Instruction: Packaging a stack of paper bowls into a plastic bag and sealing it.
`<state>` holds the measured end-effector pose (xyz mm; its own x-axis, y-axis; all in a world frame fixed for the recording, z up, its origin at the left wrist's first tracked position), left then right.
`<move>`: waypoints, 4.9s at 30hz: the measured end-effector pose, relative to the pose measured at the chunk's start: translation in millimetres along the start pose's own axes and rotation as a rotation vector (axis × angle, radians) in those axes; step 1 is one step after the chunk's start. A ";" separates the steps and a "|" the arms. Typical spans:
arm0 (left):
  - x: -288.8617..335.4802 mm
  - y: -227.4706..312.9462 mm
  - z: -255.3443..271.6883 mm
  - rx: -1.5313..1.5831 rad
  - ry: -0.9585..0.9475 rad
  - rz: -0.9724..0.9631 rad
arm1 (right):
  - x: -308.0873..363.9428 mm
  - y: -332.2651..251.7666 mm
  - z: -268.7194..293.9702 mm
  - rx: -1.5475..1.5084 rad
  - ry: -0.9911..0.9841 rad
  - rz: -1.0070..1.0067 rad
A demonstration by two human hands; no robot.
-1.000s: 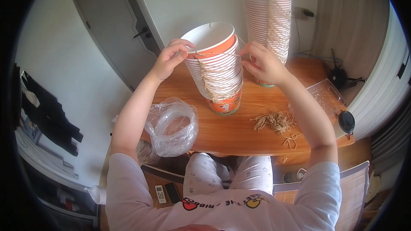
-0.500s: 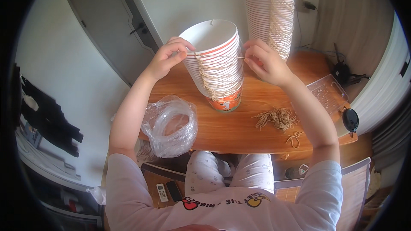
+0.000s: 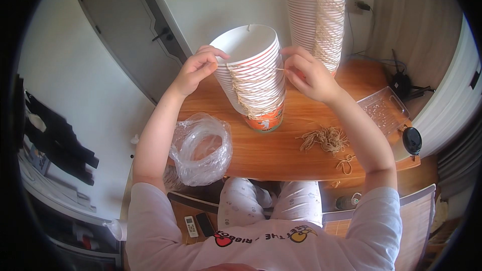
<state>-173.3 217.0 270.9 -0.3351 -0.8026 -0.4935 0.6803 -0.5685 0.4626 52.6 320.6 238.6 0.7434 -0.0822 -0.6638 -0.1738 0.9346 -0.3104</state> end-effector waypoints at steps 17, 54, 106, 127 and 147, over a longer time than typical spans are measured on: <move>14.1 -19.1 -37.4 0.837 0.884 0.115 | -12.4 -32.9 -10.7 0.158 0.487 -0.083; 40.6 -13.5 -107.0 0.560 0.449 0.028 | 19.6 12.5 -68.4 -0.454 0.083 -0.186; -297.5 29.7 20.6 0.522 0.432 -0.075 | -109.1 107.8 225.4 -0.560 0.434 -0.123; -272.9 37.2 21.3 0.255 0.223 0.428 | -93.8 96.8 197.5 -1.015 0.495 -0.125; -225.1 105.6 23.9 0.125 0.424 0.207 | -99.6 59.8 190.6 -0.901 0.217 -0.063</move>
<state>-41.7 333.3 448.4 0.1112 -0.7714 -0.6265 0.6128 -0.4431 0.6543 91.4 450.7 415.9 0.6474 -0.2711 -0.7123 -0.6411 0.3117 -0.7013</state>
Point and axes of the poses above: each hand's wrist, its own x-axis away from the middle knuckle, its own z-axis out of the back of the hand, y = z × x, the point moved 8 cm from there along -x, towards the middle knuckle, and after that the axes turned 7 degrees about -y, right-handed, at the moved point
